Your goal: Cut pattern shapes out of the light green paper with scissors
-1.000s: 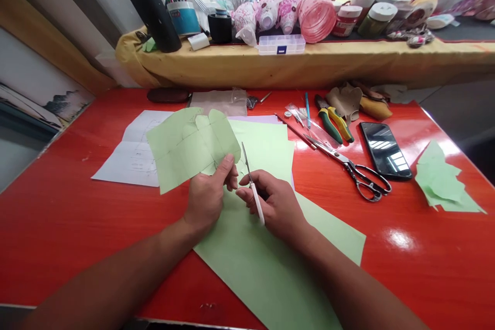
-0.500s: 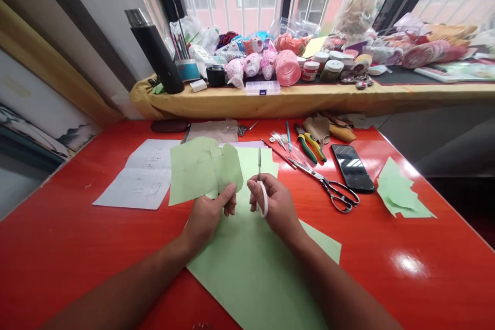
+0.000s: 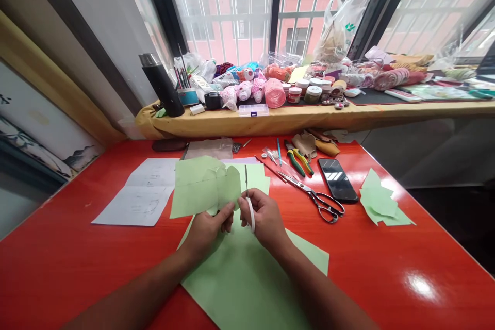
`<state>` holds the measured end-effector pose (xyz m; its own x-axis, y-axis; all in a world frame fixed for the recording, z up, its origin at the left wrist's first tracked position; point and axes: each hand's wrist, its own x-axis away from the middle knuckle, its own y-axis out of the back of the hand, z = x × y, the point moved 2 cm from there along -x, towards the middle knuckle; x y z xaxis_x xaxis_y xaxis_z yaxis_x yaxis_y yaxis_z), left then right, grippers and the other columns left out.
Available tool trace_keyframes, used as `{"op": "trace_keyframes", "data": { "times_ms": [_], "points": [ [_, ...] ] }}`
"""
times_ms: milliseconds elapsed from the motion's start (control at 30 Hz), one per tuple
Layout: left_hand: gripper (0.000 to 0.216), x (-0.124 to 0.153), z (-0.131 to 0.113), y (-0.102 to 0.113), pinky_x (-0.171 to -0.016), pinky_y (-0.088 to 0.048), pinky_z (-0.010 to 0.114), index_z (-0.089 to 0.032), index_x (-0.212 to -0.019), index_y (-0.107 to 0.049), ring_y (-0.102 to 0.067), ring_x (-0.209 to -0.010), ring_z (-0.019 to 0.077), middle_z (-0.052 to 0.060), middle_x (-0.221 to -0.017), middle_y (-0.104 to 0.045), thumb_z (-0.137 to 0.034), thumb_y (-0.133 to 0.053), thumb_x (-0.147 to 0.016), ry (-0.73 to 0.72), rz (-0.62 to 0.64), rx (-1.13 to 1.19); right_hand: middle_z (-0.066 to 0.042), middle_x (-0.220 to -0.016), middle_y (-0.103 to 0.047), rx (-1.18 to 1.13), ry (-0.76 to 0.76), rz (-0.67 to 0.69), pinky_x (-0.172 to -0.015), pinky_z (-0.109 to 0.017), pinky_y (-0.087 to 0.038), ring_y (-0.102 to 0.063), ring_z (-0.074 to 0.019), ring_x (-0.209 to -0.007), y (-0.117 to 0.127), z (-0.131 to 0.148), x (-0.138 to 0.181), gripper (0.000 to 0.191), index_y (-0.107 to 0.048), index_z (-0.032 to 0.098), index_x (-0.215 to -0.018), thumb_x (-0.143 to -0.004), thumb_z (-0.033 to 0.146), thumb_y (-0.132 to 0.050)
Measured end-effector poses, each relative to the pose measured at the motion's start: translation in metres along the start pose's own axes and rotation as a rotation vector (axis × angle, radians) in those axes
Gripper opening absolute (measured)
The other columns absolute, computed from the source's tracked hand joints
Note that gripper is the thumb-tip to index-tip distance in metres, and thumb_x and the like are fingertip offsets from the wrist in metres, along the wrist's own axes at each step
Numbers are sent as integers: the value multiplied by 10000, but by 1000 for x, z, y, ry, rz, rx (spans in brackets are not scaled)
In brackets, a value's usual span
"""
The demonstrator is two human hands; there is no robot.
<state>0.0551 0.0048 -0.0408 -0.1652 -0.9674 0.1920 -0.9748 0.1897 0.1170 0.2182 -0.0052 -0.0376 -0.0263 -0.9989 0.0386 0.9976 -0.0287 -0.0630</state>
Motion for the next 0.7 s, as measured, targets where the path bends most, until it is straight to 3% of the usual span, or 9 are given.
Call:
{"op": "trace_keyframes", "data": {
  "times_ms": [500,700],
  "points": [
    [563,-5,-8,1,-608,-434,323,-229,-542,-591,-512,-526,171,2,-513,-555,-681,-698,-861,-98,-18,104,32,-576,-618,22,49,-44,-525,-280,-457,-560,-158,-503,5,3,-2,460,-628,204,-888,-918,643,-762],
    [564,-9,-2,2,-594,-433,316,-223,-554,-609,-527,-526,169,7,-526,-571,-693,-690,-855,-74,63,90,33,-606,-619,6,68,-80,-525,-278,-457,-573,-162,-513,15,7,-8,497,-636,207,-951,-914,691,-739]
  ]
}}
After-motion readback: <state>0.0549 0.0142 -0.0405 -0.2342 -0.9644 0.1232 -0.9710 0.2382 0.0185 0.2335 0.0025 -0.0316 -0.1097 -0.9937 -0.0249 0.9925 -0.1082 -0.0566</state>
